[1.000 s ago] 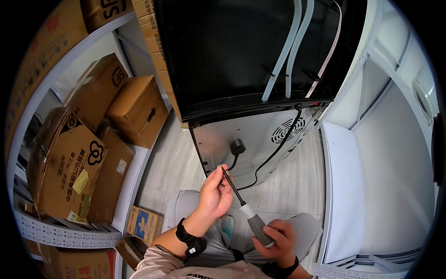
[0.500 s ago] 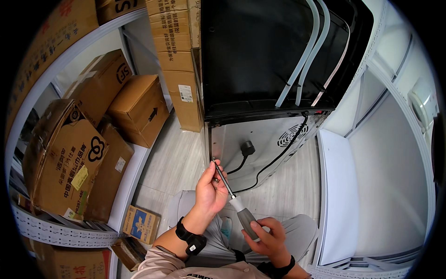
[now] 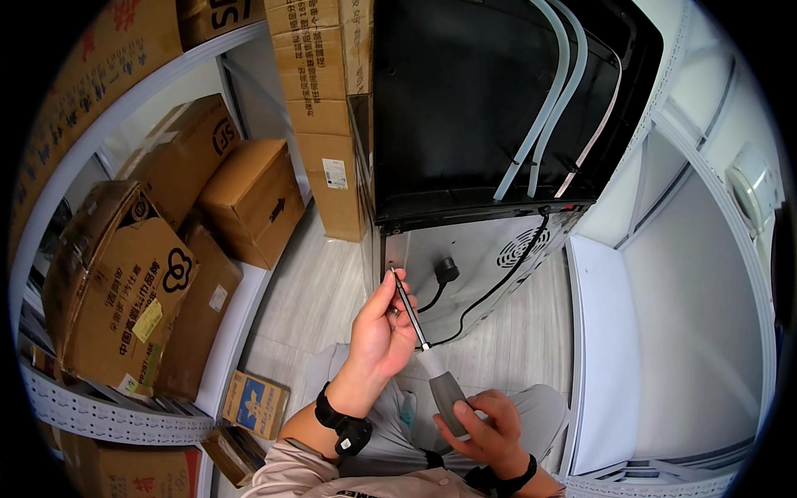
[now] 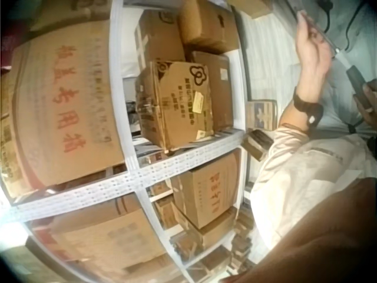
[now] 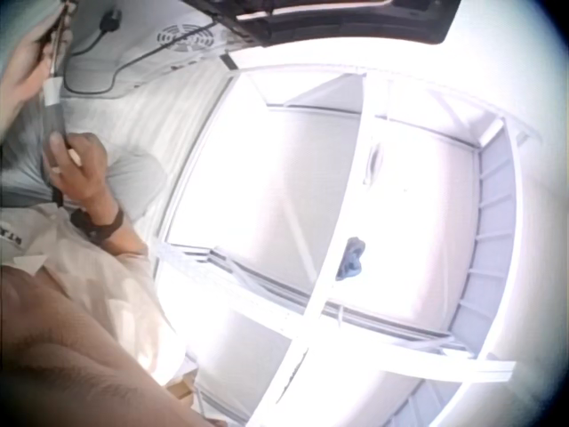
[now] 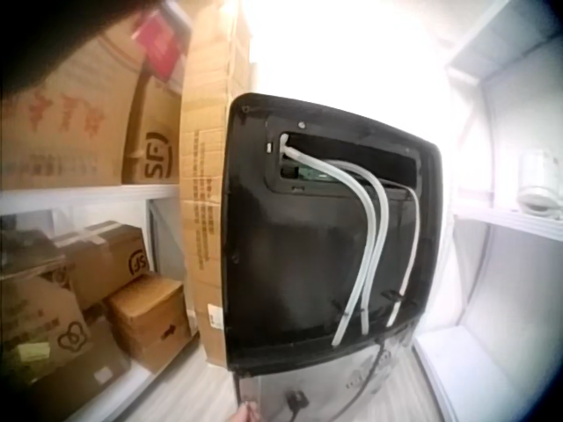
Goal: The person sits on the floor and uses a screwdriver to remove screws from the back panel of a black appliance. They collect the screws in their hand, continue unscrewing, and then place the removed back panel on a nearby shelf.
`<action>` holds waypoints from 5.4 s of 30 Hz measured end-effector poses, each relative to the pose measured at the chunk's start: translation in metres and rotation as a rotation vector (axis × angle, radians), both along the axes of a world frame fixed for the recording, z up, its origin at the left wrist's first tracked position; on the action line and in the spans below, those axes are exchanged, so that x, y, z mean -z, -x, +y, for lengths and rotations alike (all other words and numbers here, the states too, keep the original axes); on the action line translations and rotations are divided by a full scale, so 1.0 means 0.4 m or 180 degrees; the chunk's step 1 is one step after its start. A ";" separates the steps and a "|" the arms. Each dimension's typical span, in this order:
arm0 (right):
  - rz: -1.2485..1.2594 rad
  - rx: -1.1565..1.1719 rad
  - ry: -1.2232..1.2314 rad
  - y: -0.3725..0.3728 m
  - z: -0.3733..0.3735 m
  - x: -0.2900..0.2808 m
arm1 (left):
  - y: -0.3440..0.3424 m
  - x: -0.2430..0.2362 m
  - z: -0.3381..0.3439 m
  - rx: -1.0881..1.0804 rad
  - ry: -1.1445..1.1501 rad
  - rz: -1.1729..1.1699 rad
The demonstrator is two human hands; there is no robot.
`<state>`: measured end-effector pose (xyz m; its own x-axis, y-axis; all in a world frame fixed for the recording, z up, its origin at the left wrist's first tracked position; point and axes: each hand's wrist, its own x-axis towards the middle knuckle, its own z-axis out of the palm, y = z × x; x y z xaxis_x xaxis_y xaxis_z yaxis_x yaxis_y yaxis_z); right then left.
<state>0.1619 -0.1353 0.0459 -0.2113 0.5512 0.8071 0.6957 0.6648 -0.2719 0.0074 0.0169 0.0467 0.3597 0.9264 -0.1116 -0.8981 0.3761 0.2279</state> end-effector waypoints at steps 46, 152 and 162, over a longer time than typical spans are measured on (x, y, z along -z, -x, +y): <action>0.0438 0.0537 0.1113 0.085 -0.010 -0.185 | -0.022 0.010 -0.041 -0.0020 -0.0551 0.0266; 0.2867 -0.0856 0.3459 0.085 -0.014 -0.175 | -0.017 -0.064 0.015 0.0023 0.0001 -0.0278; 0.2247 -0.0439 0.2936 0.090 -0.022 -0.162 | -0.019 -0.059 0.020 -0.0033 -0.0129 -0.0175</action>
